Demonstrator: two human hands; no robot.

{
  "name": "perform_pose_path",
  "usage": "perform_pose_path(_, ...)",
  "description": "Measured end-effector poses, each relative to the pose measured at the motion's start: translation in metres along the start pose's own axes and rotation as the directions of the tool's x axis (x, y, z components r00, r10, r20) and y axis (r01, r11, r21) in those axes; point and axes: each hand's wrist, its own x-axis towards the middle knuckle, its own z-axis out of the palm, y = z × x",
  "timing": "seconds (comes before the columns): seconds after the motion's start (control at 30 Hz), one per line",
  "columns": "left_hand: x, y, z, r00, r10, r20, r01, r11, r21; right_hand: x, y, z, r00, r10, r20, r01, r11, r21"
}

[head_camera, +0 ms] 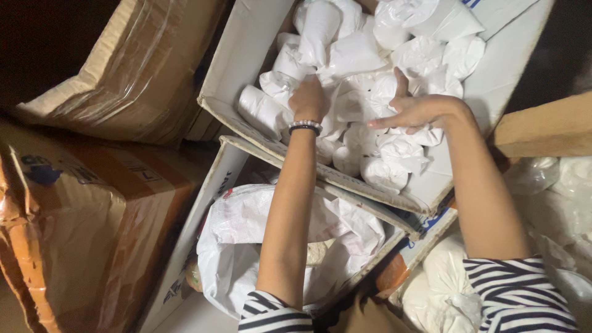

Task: The person repeatedly picks small white plastic-wrapped packages from a cardboard box and places them into a larger bag or container beside them. The hands move items one at a time, occasionally shifting the pile to reach more packages.

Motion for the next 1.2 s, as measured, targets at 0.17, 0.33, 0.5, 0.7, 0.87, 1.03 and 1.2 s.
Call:
perform_pose_path(0.17, -0.021, 0.018, -0.006, 0.993, -0.114, 0.007, 0.113, 0.986, 0.12, 0.01, -0.008, 0.006, 0.935, -0.018, -0.353, -0.126, 0.916, -0.381)
perform_pose_path(0.33, -0.023, 0.019, -0.002, 1.0, -0.027, -0.005, 0.027, 0.949, 0.314, 0.03, -0.015, 0.016, 0.855, -0.312, -0.413, 0.034, 0.83, -0.557)
perform_pose_path(0.5, -0.015, 0.019, 0.024, 0.982, -0.004, 0.186, -0.097, 0.841, 0.532, 0.051, -0.031, 0.042, 0.854, -0.339, -0.395, 0.015, 0.775, -0.632)
perform_pose_path(0.7, 0.002, -0.006, 0.05, 0.961, 0.274, 0.033, -0.275, 0.935, 0.225, 0.053, -0.034, 0.052, 0.79, -0.45, -0.416, 0.237, 0.851, -0.469)
perform_pose_path(0.87, 0.016, -0.009, 0.001, 0.782, 0.617, -0.088, -0.622, 0.782, -0.039, 0.046, -0.037, 0.022, 0.726, -0.21, -0.655, 0.185, 0.977, -0.109)
perform_pose_path(1.03, 0.005, 0.005, -0.031, 0.932, 0.335, -0.136, -0.279, 0.427, -0.86, 0.018, -0.054, -0.004, 0.894, 0.05, -0.446, 0.287, 0.7, 0.654)
perform_pose_path(1.2, 0.009, 0.001, -0.034, 0.957, 0.269, -0.111, -0.219, 0.414, -0.884, -0.001, -0.066, -0.005, 0.911, -0.189, -0.366, 0.383, 0.715, 0.584)
